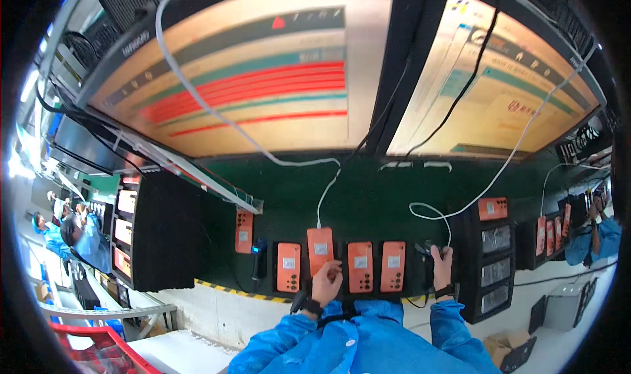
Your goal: Testing and scanning electronic devices at a workstation in a manufacturing facility.
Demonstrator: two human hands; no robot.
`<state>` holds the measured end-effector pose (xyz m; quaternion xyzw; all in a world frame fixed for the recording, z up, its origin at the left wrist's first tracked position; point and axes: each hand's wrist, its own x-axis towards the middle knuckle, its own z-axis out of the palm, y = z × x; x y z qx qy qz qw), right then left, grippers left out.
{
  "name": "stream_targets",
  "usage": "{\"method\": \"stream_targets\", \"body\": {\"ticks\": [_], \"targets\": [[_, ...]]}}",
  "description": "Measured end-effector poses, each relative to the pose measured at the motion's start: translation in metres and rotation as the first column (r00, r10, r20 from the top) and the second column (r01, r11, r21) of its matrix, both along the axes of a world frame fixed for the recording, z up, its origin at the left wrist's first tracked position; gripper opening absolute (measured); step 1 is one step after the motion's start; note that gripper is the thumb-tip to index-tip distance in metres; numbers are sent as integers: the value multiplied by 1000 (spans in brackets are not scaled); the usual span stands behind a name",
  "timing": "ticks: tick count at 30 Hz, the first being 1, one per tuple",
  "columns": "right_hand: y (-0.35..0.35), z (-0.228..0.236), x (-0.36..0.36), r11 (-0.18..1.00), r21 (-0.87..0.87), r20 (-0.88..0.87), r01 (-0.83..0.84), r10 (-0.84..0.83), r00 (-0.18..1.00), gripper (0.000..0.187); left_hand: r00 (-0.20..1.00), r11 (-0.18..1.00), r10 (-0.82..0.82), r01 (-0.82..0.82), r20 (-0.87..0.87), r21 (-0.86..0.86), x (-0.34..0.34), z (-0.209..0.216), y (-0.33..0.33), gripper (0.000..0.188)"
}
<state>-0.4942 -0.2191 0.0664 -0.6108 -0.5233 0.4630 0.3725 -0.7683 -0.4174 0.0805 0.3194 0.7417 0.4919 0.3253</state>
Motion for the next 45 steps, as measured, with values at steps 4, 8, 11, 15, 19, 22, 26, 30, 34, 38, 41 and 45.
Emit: {"method": "stream_targets", "body": {"ticks": [4, 8, 11, 15, 19, 22, 26, 30, 34, 38, 41, 45], "targets": [[-52, 16, -47, 958, -257, -231, -125, 65, 971, 28, 984, 988, -141, 148, 111, -51, -1, -14, 17, 29], [-89, 5, -84, 939, -300, -39, -169, 165, 985, 27, 983, 982, -156, 165, -92, 90, 16, -79, 17, 33], [-97, 16, -101, 943, -295, -76, -152, 136, 988, 29, 983, 988, -133, 142, 126, -63, 15, -57, 23, 42], [-94, 25, -100, 951, -283, -120, -126, 95, 988, 30, 992, 990, -119, 123, 52, -76, 17, -50, 28, 45], [-68, 32, -75, 946, -323, -182, -29, -32, 983, 36, 993, 977, -121, 118, -3, -177, 28, -25, 37, 50], [-23, 7, -34, 987, -41, -8, 154, -155, 988, 37, 997, 966, -59, 47, -40, -256, 57, -38, 49, 62], [16, -85, 28, 980, -12, 127, 197, -194, 973, 45, 996, 886, 77, -52, 36, -461, 53, -15, 77, 67], [29, -114, 19, 933, 146, 177, 330, -353, 919, 36, 992, 989, 1, 17, 126, -145, 37, -73, 73, 46], [9, -53, -39, 995, 75, -322, 60, -32, 946, 19, 949, 996, -94, 89, 302, 32, 19, -64, 66, 33], [-18, 51, -116, 808, -21, -282, -588, 560, 779, 18, 906, 975, -221, 212, 361, 64, 9, 3, 50, 27], [-30, 59, -129, 686, -11, -217, -728, 709, 671, 18, 922, 968, -252, 244, 295, 64, 11, 14, 41, 25], [-35, 78, -135, 578, 58, 35, -814, 814, 580, 16, 931, 974, -226, 218, 287, 60, 14, 16, 31, 26]]}}
